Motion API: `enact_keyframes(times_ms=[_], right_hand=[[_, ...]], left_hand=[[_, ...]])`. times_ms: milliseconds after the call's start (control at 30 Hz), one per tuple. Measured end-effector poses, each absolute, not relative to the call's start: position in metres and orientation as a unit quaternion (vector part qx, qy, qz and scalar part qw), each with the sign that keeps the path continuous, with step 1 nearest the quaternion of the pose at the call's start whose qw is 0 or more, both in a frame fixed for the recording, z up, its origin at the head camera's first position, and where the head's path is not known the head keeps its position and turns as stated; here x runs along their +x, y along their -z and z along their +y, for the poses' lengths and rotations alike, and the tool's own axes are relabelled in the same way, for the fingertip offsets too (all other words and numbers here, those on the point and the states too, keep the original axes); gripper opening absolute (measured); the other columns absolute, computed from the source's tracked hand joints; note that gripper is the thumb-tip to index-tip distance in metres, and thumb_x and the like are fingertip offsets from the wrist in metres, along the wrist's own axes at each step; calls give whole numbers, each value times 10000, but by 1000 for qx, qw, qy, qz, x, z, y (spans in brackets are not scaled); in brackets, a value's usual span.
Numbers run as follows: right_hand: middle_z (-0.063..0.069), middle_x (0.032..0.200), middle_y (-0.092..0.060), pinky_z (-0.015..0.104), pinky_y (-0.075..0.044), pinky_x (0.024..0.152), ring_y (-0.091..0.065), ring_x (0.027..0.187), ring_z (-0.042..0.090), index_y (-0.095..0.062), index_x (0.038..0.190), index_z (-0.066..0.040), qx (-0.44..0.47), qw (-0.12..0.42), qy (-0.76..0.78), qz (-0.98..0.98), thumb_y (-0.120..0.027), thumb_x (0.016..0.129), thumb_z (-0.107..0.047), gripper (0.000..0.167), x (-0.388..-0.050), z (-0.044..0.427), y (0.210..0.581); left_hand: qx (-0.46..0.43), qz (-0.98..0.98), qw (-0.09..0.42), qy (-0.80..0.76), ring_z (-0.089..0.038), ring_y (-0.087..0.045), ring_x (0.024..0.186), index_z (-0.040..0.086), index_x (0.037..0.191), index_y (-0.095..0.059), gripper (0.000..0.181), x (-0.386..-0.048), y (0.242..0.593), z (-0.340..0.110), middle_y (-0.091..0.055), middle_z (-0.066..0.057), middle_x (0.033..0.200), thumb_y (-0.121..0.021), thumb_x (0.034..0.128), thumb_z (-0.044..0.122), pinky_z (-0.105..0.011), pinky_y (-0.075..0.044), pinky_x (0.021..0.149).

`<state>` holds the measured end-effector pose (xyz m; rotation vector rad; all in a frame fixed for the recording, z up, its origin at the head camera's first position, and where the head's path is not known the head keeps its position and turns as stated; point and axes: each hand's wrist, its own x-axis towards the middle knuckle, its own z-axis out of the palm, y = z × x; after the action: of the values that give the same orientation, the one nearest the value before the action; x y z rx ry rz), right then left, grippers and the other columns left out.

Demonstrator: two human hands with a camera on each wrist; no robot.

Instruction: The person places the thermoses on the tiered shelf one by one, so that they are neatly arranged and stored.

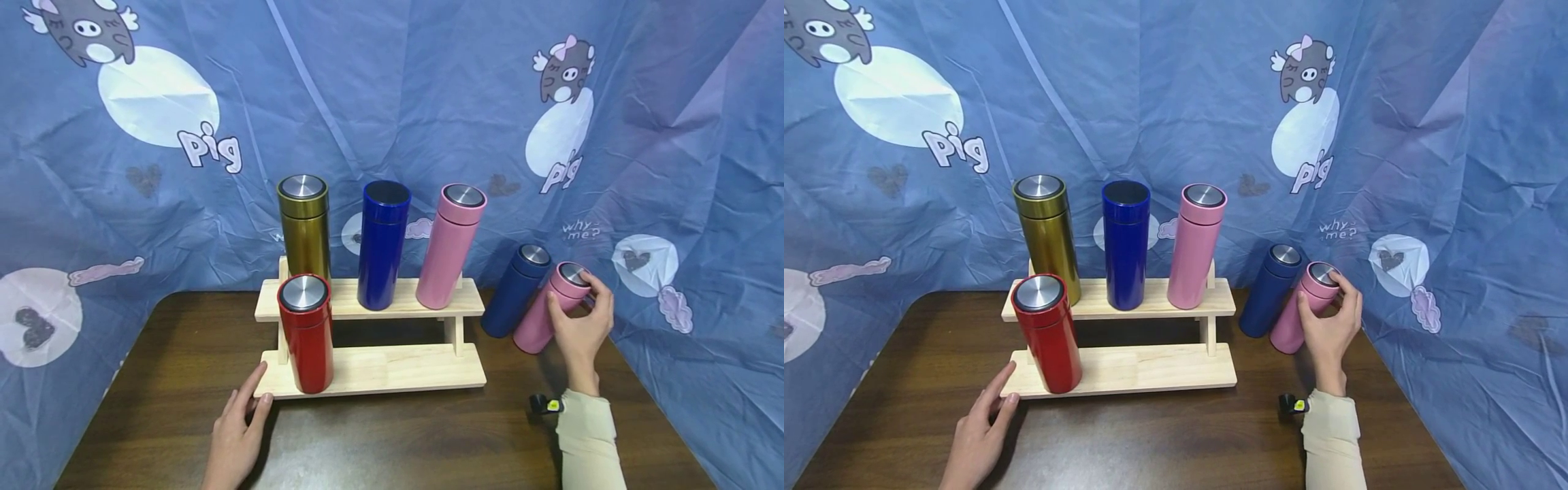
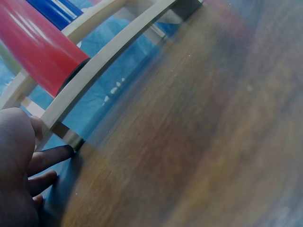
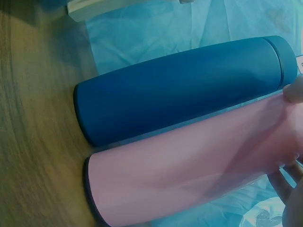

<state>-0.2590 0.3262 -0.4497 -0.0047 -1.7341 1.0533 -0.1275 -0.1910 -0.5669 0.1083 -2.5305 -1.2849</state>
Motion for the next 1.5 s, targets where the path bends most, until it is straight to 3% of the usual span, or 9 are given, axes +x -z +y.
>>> enact_keyframes(times_ms=[200,400,667,1167,1500], right_hand=[[-83,1259,-678,121,-501,862,-598,1105,-17,-702,1324,84,0,539,-442,-717,-874,765,35,587,-255,325,442],[-62,1234,-704,142,-481,829,-595,1053,-23,-711,1324,64,11,549,-448,-706,-847,754,-14,592,-249,320,430],[-202,1246,-687,150,-494,860,-622,1096,22,-722,1336,50,34,569,-444,-691,-858,739,-186,656,-248,318,420],[-168,1214,-699,154,-502,858,-644,1056,42,-692,1292,123,87,568,-466,-672,-819,703,-186,676,-214,272,377],[-96,1190,-693,181,-527,847,-671,1029,93,-643,1299,169,130,542,-503,-660,-824,682,-113,703,-212,261,383]], left_hand=[[39,-879,142,454,-506,-737,1224,141,1651,-531,529,-128,567,-192,-686,-314,1423,-642,1137,199,-731,-306,1291],[40,-880,151,448,-484,-748,1209,151,1644,-547,529,-128,568,-191,-709,-298,1396,-655,1129,195,-713,-336,1284],[38,-880,150,450,-483,-744,1217,161,1651,-540,531,-128,567,-191,-710,-292,1399,-648,1133,206,-713,-327,1289],[44,-877,145,457,-471,-744,1224,166,1653,-537,530,-127,567,-191,-713,-296,1392,-646,1135,200,-695,-308,1308],[37,-879,153,449,-422,-764,1190,162,1646,-548,533,-128,569,-192,-723,-288,1379,-662,1126,191,-698,-335,1292]])
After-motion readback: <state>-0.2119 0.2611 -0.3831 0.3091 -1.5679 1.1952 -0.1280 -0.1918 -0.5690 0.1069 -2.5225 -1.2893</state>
